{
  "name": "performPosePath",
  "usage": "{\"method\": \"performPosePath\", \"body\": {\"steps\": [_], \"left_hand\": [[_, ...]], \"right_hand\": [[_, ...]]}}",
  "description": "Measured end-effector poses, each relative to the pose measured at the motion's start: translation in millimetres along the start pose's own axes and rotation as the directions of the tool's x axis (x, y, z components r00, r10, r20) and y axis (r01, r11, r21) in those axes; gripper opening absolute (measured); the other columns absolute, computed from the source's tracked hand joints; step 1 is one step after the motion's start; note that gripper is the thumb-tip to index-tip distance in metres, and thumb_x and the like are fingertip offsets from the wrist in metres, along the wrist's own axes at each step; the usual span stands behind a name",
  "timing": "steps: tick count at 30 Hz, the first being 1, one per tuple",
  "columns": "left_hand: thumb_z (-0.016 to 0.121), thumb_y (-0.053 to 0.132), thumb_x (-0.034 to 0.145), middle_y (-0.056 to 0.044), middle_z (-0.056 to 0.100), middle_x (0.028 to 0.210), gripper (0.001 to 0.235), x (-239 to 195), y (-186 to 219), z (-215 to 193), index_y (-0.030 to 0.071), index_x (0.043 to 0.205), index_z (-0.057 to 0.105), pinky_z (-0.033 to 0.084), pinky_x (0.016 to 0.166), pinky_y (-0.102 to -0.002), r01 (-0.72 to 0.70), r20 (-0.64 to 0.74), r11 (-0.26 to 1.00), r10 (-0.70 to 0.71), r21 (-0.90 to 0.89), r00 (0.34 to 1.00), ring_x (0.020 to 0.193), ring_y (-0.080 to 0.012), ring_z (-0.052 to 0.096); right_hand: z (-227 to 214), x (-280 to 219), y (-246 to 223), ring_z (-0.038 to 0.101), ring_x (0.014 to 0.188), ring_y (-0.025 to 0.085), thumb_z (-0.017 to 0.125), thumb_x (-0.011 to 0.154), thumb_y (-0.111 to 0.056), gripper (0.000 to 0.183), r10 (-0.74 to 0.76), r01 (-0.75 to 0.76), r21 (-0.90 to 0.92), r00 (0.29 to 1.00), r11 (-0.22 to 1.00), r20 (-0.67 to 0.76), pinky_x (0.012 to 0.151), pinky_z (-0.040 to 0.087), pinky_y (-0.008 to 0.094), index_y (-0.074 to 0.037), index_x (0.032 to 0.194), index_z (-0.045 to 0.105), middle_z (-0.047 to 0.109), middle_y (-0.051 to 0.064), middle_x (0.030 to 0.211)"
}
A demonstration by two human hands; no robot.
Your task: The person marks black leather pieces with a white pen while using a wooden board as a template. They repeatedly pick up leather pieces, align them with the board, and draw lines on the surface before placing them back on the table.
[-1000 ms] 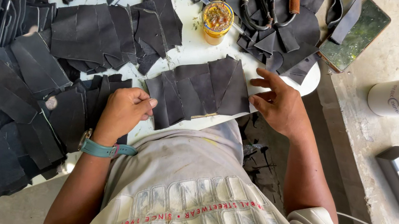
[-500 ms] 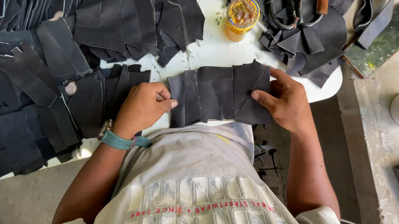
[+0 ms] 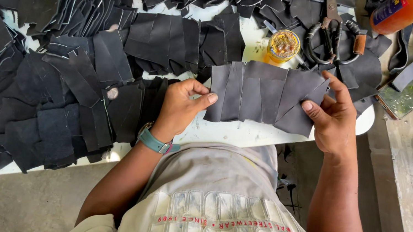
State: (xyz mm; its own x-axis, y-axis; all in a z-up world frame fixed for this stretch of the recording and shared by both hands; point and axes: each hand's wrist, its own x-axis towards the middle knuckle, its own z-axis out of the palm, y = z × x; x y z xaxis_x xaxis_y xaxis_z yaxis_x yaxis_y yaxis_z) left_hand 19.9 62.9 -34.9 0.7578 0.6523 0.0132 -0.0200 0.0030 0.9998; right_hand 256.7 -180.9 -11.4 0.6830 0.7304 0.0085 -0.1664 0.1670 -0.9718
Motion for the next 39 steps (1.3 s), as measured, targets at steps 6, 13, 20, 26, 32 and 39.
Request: {"method": "performPosePath", "body": {"steps": [6,13,20,26,32,39], "left_hand": [[0.082,0.015,0.087,-0.003,0.07,0.08,0.02,3,-5,2,-0.001,0.091,0.071,0.056,0.065,-0.023,0.144,0.012,0.981,-0.144,-0.129,0.99,0.07,-0.0064,0.064],[0.081,0.012,0.089,-0.003,0.069,0.08,0.019,7,-9,-2,0.0,0.09,0.067,0.053,0.063,-0.023,0.124,-0.003,0.977,-0.127,-0.176,0.992,0.069,-0.0055,0.06],[0.078,0.011,0.091,-0.004,0.072,0.091,0.021,0,9,3,-0.001,0.101,0.063,0.058,0.073,-0.025,-0.033,0.006,0.99,0.034,-0.136,0.999,0.081,-0.0085,0.067],[0.075,0.008,0.089,-0.002,0.07,0.112,0.041,-3,30,9,-0.002,0.126,0.061,0.058,0.09,-0.026,0.012,0.2,0.959,0.047,-0.285,0.979,0.103,-0.0063,0.065],[0.08,0.007,0.088,-0.005,0.074,0.097,0.031,9,11,13,-0.004,0.115,0.068,0.058,0.077,-0.025,0.056,0.126,0.992,-0.041,-0.114,0.991,0.085,-0.0071,0.067],[0.081,0.005,0.089,-0.004,0.074,0.095,0.026,17,4,0,-0.004,0.11,0.068,0.057,0.075,-0.024,-0.017,0.163,0.998,0.027,-0.063,0.986,0.085,-0.0063,0.067]], "right_hand": [[2,2,-2,0.069,0.108,0.018,0.072,0.097,0.006,0.067,0.032,-0.031,0.038,0.999,0.999,-0.03,0.096,0.059,0.032,-0.007,0.156,0.044,0.069,0.013,0.12],[1,6,1,0.062,0.09,0.016,0.067,0.105,0.005,0.046,0.063,-0.062,0.016,0.997,0.998,-0.052,0.068,0.044,0.025,-0.006,0.147,0.051,0.07,0.017,0.115],[-1,4,6,0.067,0.104,0.015,0.066,0.106,0.005,0.044,-0.093,0.094,0.056,0.996,0.994,-0.016,0.09,0.054,0.028,-0.008,0.144,0.048,0.07,0.013,0.118],[2,2,9,0.067,0.105,0.015,0.065,0.104,0.006,0.044,-0.115,0.111,0.153,0.993,0.982,0.018,0.095,0.056,0.03,-0.011,0.14,0.046,0.071,0.012,0.116],[4,3,7,0.068,0.103,0.012,0.068,0.098,0.005,0.052,0.014,-0.017,0.179,1.0,0.984,0.018,0.095,0.056,0.028,-0.006,0.145,0.05,0.071,0.008,0.114],[6,-4,10,0.063,0.097,0.009,0.078,0.092,0.005,0.039,-0.03,0.032,-0.22,0.999,0.975,0.013,0.085,0.054,0.027,0.002,0.128,0.063,0.07,0.005,0.112]]}}
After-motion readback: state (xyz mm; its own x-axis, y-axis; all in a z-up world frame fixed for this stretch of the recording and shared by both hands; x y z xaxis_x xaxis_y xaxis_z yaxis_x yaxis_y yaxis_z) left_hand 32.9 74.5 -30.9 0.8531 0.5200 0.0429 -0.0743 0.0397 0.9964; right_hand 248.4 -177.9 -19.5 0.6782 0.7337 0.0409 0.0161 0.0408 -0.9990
